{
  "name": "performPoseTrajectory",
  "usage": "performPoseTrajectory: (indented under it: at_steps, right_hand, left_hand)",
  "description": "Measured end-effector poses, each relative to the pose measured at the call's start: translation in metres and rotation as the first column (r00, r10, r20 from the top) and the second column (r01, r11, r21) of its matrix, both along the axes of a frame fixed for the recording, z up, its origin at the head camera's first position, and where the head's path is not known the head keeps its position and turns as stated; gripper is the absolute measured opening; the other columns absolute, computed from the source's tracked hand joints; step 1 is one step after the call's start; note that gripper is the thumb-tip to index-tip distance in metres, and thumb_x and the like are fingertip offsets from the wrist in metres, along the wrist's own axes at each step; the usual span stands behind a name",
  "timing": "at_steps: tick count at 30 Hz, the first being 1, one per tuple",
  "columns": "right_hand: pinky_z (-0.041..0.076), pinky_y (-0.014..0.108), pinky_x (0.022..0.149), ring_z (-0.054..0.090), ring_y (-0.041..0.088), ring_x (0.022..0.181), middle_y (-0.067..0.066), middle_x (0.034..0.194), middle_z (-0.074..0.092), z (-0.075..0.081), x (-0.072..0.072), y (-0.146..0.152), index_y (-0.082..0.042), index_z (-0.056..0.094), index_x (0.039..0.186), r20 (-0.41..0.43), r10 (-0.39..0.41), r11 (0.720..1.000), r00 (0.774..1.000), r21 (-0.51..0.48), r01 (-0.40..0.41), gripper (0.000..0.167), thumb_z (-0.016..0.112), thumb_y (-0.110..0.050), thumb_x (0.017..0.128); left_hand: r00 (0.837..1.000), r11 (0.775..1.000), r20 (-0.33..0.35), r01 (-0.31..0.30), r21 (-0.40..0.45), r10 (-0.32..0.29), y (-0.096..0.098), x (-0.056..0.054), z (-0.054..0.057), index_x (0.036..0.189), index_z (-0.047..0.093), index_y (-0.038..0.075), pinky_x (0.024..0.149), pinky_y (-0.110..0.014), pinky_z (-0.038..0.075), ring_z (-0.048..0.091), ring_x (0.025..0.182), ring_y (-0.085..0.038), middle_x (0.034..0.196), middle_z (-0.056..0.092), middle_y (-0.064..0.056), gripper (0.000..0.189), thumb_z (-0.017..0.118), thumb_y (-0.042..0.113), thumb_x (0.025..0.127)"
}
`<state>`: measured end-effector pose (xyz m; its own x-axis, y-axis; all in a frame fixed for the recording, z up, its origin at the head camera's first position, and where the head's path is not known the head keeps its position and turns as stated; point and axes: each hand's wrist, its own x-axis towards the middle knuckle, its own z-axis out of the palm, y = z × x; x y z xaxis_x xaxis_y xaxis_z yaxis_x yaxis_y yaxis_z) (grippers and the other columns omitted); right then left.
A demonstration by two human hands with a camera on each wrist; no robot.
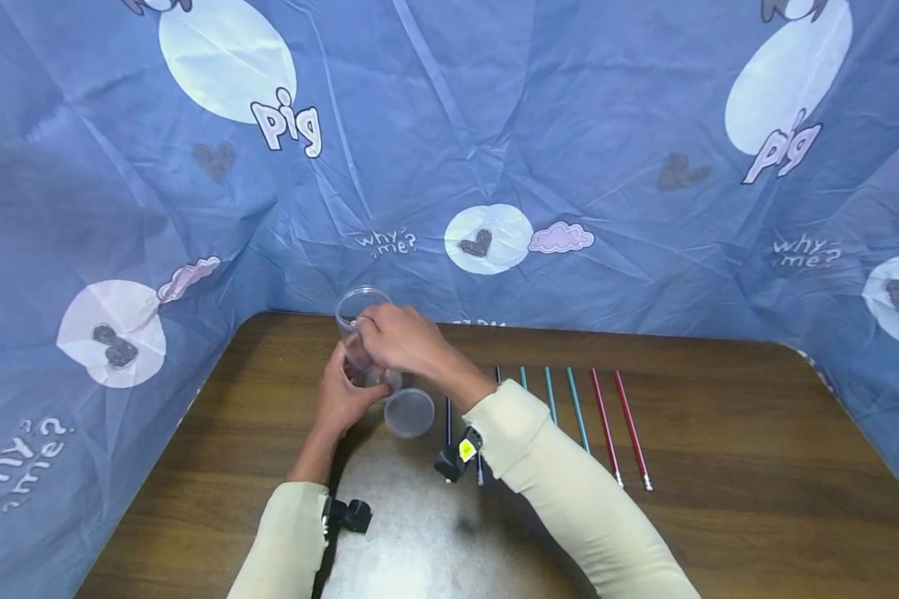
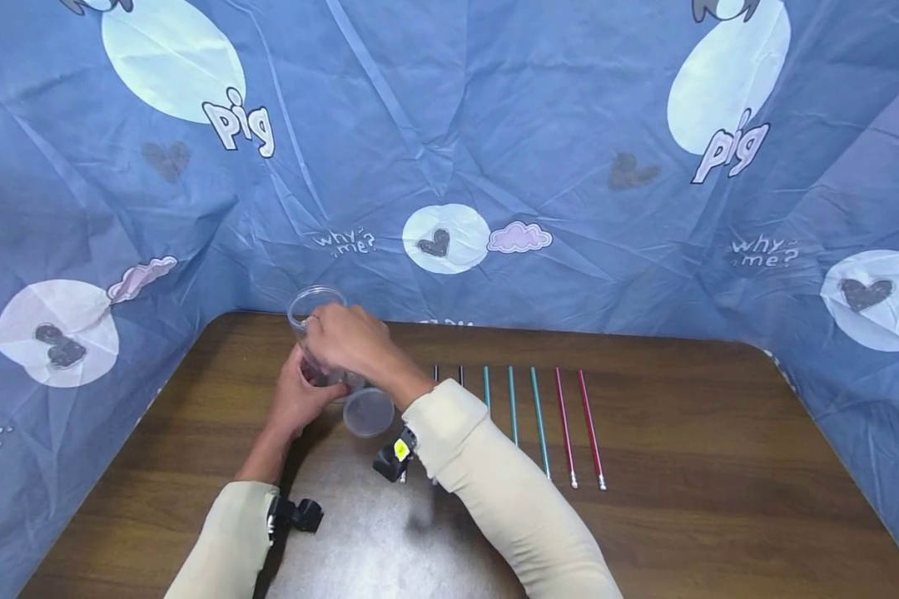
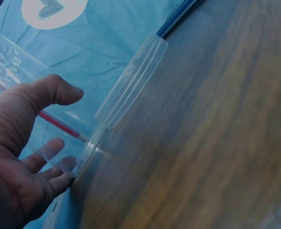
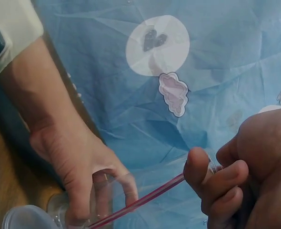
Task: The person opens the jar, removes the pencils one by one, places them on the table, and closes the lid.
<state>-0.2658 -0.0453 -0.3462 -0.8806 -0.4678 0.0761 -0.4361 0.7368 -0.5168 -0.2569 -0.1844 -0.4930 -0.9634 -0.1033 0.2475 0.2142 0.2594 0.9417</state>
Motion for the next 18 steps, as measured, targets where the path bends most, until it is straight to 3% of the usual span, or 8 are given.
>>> performPoseTrajectory:
  at_steps: [5,8,12,18]
  right_hand:
    - [0.049,0.032,0.073,0.064,0.018,0.089,-0.008,0.08,0.066,-0.001,-0.001,0.0,-0.017,0.072,0.112,0.017,0.018,1.0,1.0,-0.017,-0.017,0.036,0.039,-0.029,0.103]
    - [0.049,0.033,0.07,0.064,0.017,0.087,-0.007,0.078,0.067,-0.003,-0.001,0.001,-0.017,0.072,0.11,0.009,0.012,0.999,1.0,-0.044,-0.011,0.034,0.04,-0.029,0.103]
    - [0.05,0.034,0.069,0.064,0.018,0.088,-0.004,0.089,0.069,-0.006,0.0,0.002,-0.019,0.072,0.112,-0.014,-0.004,0.996,1.0,-0.084,0.003,0.031,0.044,-0.027,0.102]
    - [0.048,0.031,0.063,0.063,0.015,0.078,-0.005,0.076,0.067,-0.007,0.002,0.003,-0.018,0.072,0.113,-0.043,-0.02,0.989,0.999,-0.15,0.013,0.025,0.05,-0.024,0.101]
  left_hand:
    - [1.0,1.0,0.013,0.017,0.003,-0.017,0.006,0.014,0.026,0.142,0.041,-0.007,0.099,-0.055,0.044,0.056,0.112,-0.047,0.122,0.057,-0.032,0.084,0.077,-0.018,0.067]
    - [1.0,1.0,-0.002,0.014,0.005,-0.014,0.004,0.009,0.015,0.142,0.042,-0.005,0.099,-0.054,0.045,0.056,0.112,-0.045,0.122,0.058,-0.031,0.085,0.078,-0.016,0.066]
    - [1.0,1.0,-0.005,-0.005,-0.024,0.005,-0.002,-0.002,-0.005,0.142,0.044,0.001,0.098,-0.051,0.046,0.057,0.112,-0.038,0.123,0.059,-0.025,0.087,0.083,-0.01,0.065]
    - [1.0,0.996,0.002,-0.029,-0.082,0.029,-0.003,-0.004,-0.006,0.143,0.045,0.006,0.094,-0.046,0.047,0.057,0.111,-0.033,0.128,0.059,-0.019,0.09,0.086,-0.003,0.064]
